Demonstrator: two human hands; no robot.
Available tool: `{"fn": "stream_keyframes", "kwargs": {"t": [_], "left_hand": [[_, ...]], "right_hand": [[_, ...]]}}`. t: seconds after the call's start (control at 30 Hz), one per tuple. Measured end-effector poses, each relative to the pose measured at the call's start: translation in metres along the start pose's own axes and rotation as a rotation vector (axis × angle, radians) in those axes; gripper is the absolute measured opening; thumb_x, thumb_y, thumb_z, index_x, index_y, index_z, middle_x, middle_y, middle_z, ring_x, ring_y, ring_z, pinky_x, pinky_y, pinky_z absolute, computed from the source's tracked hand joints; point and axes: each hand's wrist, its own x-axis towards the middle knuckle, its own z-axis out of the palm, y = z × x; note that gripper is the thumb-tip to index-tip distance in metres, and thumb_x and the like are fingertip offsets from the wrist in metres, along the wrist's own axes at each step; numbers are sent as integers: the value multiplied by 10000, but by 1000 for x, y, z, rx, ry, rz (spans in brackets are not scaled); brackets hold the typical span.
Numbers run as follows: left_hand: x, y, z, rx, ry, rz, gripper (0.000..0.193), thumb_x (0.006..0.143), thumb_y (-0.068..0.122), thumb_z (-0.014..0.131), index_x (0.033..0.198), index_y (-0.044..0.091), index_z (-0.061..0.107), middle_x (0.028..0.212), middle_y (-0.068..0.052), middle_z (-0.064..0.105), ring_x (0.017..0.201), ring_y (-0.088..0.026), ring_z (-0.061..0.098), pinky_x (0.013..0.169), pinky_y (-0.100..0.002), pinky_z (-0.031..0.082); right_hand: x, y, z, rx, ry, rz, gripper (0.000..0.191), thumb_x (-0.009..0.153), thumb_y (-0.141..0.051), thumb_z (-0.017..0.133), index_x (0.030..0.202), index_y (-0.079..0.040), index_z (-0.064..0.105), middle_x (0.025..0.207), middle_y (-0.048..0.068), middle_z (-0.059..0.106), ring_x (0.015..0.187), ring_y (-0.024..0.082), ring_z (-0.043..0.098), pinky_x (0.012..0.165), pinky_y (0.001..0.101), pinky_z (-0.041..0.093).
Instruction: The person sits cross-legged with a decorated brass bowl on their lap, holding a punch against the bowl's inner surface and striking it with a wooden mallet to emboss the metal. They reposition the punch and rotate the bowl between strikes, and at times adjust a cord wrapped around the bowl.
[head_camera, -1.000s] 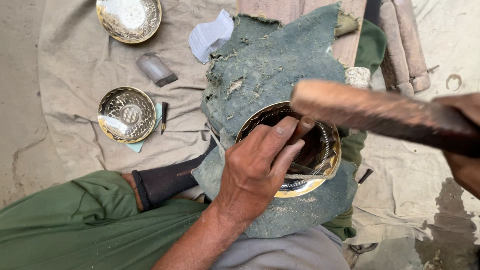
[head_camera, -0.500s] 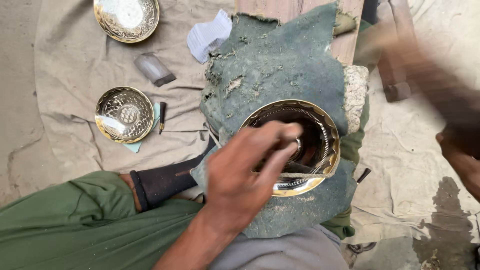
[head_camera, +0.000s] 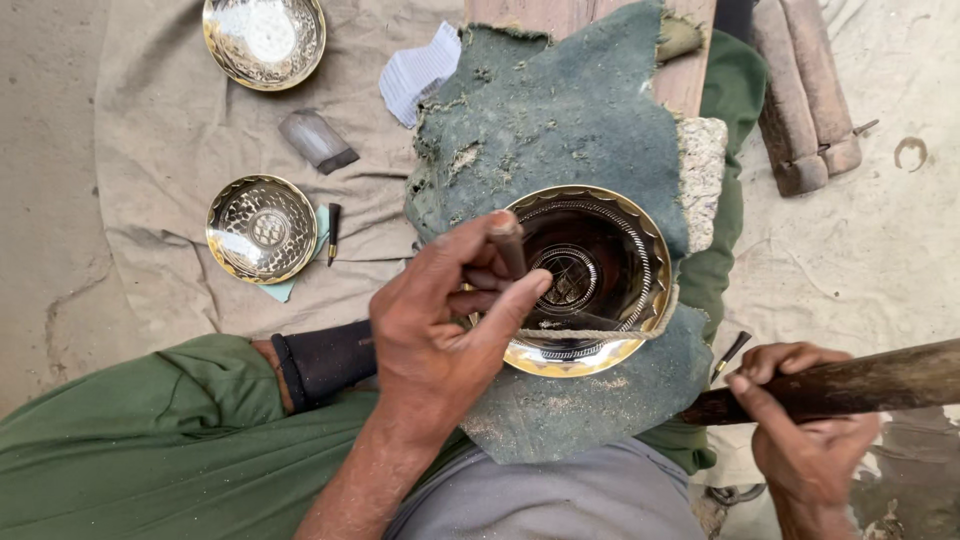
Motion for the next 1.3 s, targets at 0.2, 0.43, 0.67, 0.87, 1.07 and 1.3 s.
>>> {"fn": "stream_keyframes", "kwargs": {"t": [0.2,0.43,0.67,0.87,1.07,1.3], "left_hand": [[11,4,14,73,-101,56,438,929,95,812,1337,84,654,1030,-46,697,908,-99,726,794,-218,702],[8,2,21,143,-144,37,445,924,95,799,1332,66,624,1021,-73,705,901,-128,759,776,-240,699],[-1,-6,34,208,3,48,372,969,67,758,1294,25,584,1067,-113,719,941,-156,780,770,-258,697],[-5,-15,40,213,61,59,383,948,83,787,1276,22,599,1008,-101,724,891,-141,773,746,-241,696],[-3,-8,39,241,79,154,409,947,59,794,1320,40,626,1036,-92,716,911,-137,760,765,-245,695],[19,4,21,140,-102,123,440,950,127,796,1360,131,636,1059,-65,722,898,-125,759,779,-244,692]], "right_hand": [[12,24,3,-453,39,314,299,868,63,740,1144,50,626,978,196,708,846,288,675,748,459,569],[49,-47,11,-636,19,125,371,913,-34,730,1248,27,582,1029,134,707,891,224,721,822,424,628],[94,-70,-7,-677,-266,93,401,958,-90,756,1301,-89,548,1037,84,686,948,137,709,910,373,647],[139,-68,-51,-1394,-439,33,355,951,-51,730,1257,-68,551,1001,98,674,903,147,705,891,372,626],[178,-40,-76,-1917,-540,9,311,943,-12,705,1213,-46,554,964,111,662,858,157,701,873,371,604],[158,-58,-36,-1764,-430,-40,261,935,33,675,1162,-22,558,922,127,649,806,169,696,851,370,579]]}}
